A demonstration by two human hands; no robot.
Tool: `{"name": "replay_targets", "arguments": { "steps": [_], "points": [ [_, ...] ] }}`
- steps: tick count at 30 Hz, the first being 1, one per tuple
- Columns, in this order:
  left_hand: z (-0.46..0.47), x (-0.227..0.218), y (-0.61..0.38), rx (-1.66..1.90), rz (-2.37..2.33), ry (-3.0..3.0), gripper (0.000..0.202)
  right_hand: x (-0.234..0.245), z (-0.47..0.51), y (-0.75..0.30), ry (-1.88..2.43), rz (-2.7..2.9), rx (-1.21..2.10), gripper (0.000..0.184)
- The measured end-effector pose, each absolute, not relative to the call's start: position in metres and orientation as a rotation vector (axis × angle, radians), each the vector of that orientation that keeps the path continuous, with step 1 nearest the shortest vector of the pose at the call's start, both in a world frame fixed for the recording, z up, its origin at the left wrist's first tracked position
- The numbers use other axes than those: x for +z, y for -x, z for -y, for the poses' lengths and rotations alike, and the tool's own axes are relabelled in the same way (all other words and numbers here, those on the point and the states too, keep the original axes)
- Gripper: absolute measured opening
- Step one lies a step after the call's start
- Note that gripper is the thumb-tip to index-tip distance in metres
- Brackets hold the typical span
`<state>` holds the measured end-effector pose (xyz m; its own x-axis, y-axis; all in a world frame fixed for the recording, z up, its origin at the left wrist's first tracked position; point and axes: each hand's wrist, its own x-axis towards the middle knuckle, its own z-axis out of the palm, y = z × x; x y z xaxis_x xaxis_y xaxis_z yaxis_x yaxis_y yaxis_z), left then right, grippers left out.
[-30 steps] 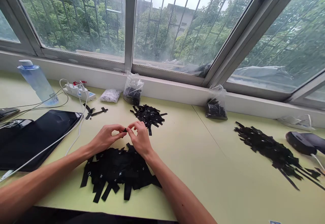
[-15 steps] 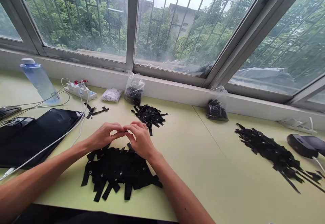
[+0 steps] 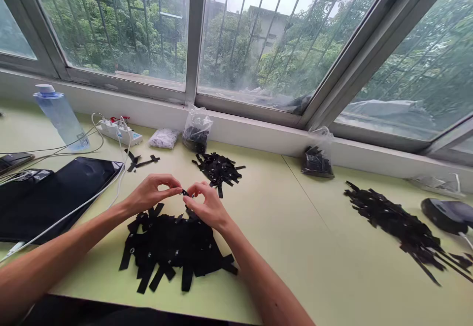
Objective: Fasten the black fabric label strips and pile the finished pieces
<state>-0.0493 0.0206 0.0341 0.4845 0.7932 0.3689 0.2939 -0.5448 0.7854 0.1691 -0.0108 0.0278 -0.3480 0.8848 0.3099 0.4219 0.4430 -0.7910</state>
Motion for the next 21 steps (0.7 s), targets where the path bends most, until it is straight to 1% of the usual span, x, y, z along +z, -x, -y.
{"name": "replay_targets", "arguments": {
  "steps": [5, 10, 13, 17, 21],
  "points": [
    [-0.021, 0.033, 0.048, 0.995, -0.886, -2.052, 0.022, 0.028, 0.011, -0.167, 1.081, 1.925, 0.823, 0.012],
    [-0.023, 0.033, 0.049, 1.124, -0.916, -1.839, 0.028, 0.027, 0.014, -0.161, 1.077, 1.832, 0.9, 0.015],
    [-0.023, 0.033, 0.049, 1.096, -0.878, -1.758, 0.031, 0.027, 0.016, -0.157, 1.046, 1.732, 0.925, 0.015],
    [-0.019, 0.028, 0.045, 1.032, -0.775, -1.792, 0.023, 0.028, 0.019, -0.154, 1.007, 1.625, 0.924, 0.016],
    [-0.015, 0.023, 0.039, 1.129, -0.787, -1.79, 0.023, 0.027, 0.02, -0.151, 1.026, 1.592, 0.895, 0.024]
  ]
}}
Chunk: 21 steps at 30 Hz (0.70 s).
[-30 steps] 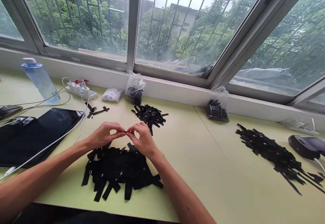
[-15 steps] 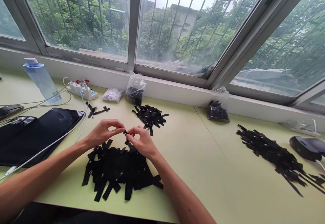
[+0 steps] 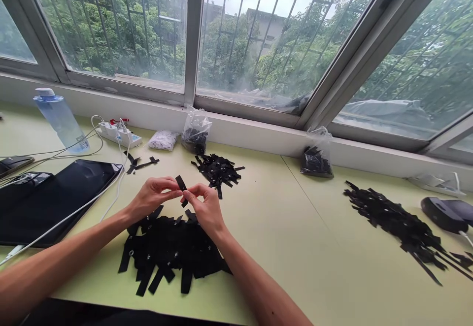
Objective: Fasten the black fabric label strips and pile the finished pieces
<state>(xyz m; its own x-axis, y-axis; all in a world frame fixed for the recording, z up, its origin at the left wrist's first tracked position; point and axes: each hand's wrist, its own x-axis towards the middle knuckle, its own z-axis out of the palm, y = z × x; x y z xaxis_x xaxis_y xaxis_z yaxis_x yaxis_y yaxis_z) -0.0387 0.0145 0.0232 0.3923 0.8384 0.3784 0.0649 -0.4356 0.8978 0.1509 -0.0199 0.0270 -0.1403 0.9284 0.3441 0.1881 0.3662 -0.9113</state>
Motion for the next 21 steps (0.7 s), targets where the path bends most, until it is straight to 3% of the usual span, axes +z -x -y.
{"name": "replay_targets", "arguments": {
  "steps": [5, 11, 21],
  "points": [
    [-0.015, 0.024, 0.037, 1.135, -0.74, -1.669, 0.023, 0.024, 0.013, -0.155, 1.039, 1.642, 0.863, 0.019],
    [-0.021, 0.023, 0.042, 1.17, -0.832, -1.658, 0.023, 0.012, -0.004, -0.18, 1.276, 1.91, 0.413, 0.011],
    [-0.026, 0.012, 0.043, 1.176, -0.947, -1.585, 0.033, -0.012, -0.013, -0.173, 1.348, 2.131, 0.344, 0.017]
  ]
}}
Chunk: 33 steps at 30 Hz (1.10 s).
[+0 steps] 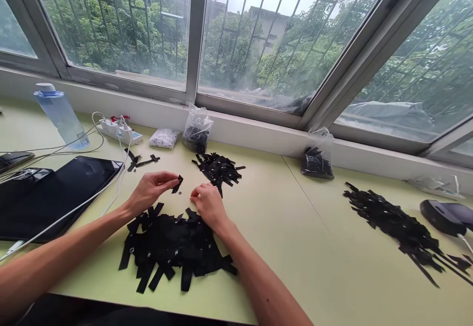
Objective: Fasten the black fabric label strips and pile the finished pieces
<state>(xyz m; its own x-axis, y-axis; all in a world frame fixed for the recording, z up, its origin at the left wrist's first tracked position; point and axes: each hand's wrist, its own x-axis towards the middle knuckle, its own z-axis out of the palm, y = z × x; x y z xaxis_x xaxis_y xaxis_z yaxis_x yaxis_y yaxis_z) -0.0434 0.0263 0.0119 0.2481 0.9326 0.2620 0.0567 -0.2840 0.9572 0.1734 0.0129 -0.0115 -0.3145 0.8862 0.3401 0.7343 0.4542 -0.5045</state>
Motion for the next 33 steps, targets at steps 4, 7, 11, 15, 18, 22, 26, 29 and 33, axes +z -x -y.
{"name": "replay_targets", "arguments": {
  "steps": [4, 7, 11, 15, 18, 22, 26, 29, 33],
  "points": [
    [-0.023, 0.015, 0.042, 1.172, -0.964, -1.588, 0.033, 0.001, -0.005, -0.17, 1.266, 1.954, 0.448, 0.012],
    [-0.021, 0.016, 0.04, 1.185, -0.958, -1.593, 0.032, 0.015, 0.007, -0.164, 1.137, 1.739, 0.56, 0.008],
    [-0.016, 0.017, 0.036, 1.201, -0.931, -1.601, 0.031, 0.029, 0.02, -0.156, 1.064, 1.602, 0.645, 0.01],
    [-0.01, 0.019, 0.031, 1.218, -0.889, -1.612, 0.028, 0.032, 0.024, -0.15, 1.079, 1.551, 0.618, 0.007],
    [-0.007, 0.019, 0.029, 1.212, -0.849, -1.621, 0.026, 0.029, 0.022, -0.149, 1.077, 1.528, 0.608, 0.003],
    [-0.006, 0.018, 0.027, 1.194, -0.815, -1.625, 0.024, 0.025, 0.02, -0.149, 1.043, 1.522, 0.612, 0.002],
    [-0.006, 0.017, 0.027, 1.183, -0.797, -1.624, 0.022, 0.024, 0.019, -0.149, 1.03, 1.538, 0.636, 0.002],
    [-0.005, 0.017, 0.027, 1.174, -0.793, -1.633, 0.021, 0.023, 0.019, -0.149, 1.037, 1.526, 0.667, 0.001],
    [-0.005, 0.017, 0.028, 1.171, -0.79, -1.643, 0.021, 0.022, 0.018, -0.149, 1.053, 1.506, 0.689, 0.003]
  ]
}}
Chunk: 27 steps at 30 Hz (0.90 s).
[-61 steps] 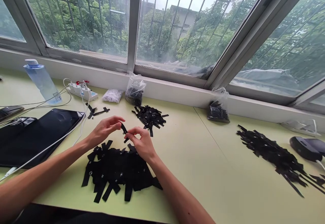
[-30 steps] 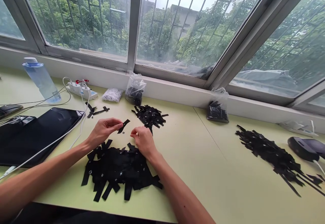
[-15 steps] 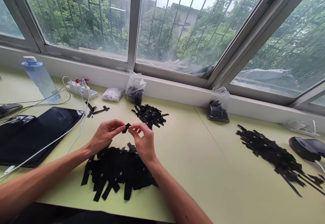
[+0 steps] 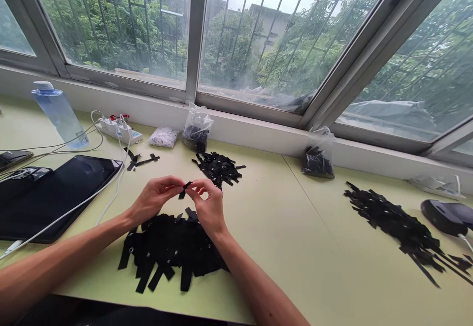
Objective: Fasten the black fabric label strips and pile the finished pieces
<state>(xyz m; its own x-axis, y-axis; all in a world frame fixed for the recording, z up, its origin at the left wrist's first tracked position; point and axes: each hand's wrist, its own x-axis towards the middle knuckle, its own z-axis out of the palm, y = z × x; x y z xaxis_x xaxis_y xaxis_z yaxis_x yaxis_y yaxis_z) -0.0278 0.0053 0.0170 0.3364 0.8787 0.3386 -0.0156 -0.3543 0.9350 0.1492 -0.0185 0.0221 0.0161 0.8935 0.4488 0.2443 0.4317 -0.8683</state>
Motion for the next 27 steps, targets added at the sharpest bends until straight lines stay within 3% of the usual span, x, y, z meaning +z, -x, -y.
{"name": "replay_targets", "arguments": {
  "steps": [11, 15, 27],
  "points": [
    [-0.005, 0.018, 0.028, 1.175, -0.794, -1.69, 0.02, 0.02, 0.019, -0.146, 1.109, 1.531, 0.653, 0.009],
    [-0.004, 0.019, 0.027, 1.234, -0.794, -1.75, 0.018, 0.021, 0.022, -0.145, 1.105, 1.563, 0.496, 0.005],
    [0.007, 0.03, 0.03, 1.491, -0.673, -2.071, 0.007, 0.018, 0.032, -0.153, 0.895, 1.772, 0.012, 0.021]
  ]
}}
